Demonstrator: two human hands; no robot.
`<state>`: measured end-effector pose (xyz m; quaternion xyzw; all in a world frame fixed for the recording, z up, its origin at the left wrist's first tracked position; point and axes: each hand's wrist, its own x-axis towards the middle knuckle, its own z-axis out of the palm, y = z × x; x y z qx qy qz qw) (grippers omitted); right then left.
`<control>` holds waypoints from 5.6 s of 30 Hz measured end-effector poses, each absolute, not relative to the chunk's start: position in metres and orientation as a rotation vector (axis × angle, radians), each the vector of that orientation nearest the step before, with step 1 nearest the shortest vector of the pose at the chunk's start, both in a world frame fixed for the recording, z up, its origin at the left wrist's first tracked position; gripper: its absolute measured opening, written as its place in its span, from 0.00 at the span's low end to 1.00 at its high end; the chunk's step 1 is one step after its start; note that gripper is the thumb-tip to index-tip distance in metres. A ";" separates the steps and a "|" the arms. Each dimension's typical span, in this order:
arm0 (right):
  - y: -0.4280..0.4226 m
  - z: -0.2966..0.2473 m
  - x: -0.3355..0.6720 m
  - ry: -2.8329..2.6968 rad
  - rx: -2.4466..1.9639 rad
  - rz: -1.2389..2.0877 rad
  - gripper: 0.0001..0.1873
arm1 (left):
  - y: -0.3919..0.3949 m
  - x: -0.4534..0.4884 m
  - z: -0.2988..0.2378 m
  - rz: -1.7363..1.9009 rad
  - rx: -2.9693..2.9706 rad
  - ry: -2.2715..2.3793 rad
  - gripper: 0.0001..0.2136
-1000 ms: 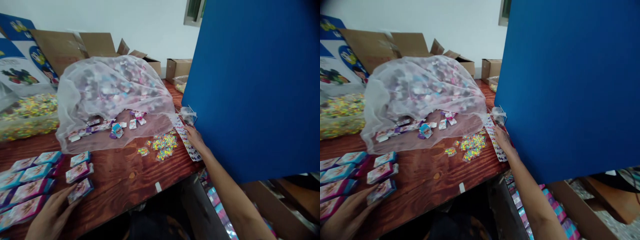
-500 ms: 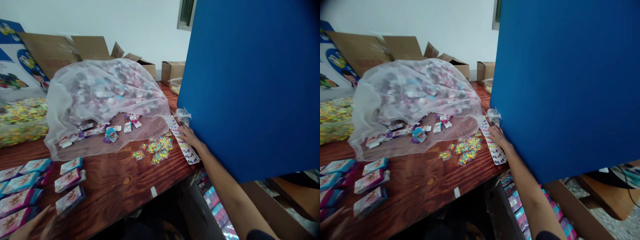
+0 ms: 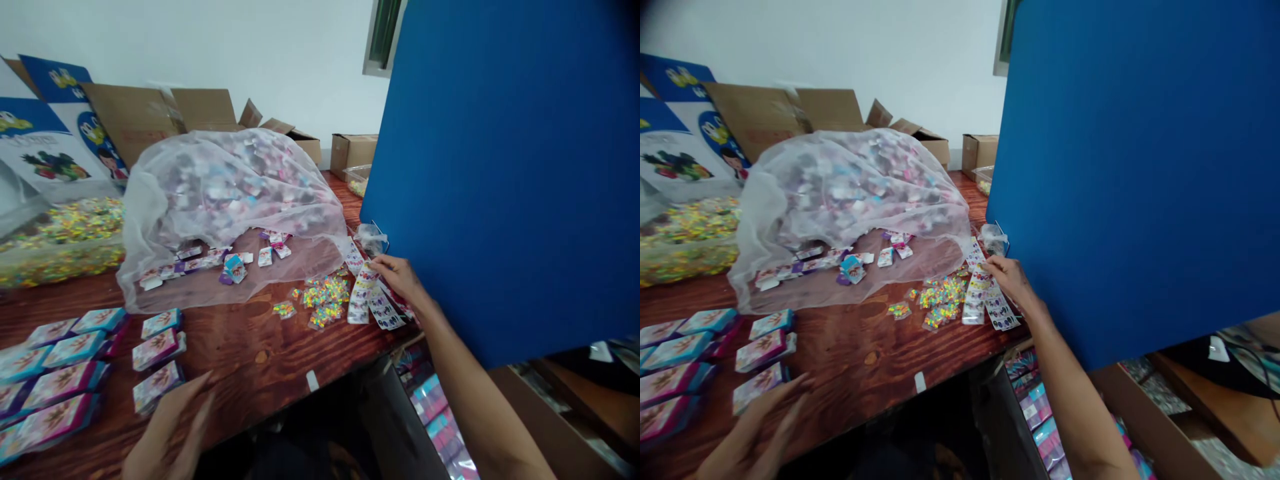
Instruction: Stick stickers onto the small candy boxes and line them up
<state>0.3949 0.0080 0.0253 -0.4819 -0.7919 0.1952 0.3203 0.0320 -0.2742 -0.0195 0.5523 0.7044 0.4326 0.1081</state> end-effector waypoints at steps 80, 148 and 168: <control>-0.073 -0.043 0.226 -2.535 -1.425 0.573 0.08 | -0.226 0.077 -0.038 1.502 0.346 1.374 0.17; -0.144 -0.065 0.244 -1.707 -1.136 1.560 0.18 | -0.192 0.064 -0.036 0.529 1.942 2.208 0.27; -0.136 -0.030 0.222 -1.670 -1.059 1.524 0.14 | -0.237 0.071 -0.034 0.894 1.749 2.045 0.17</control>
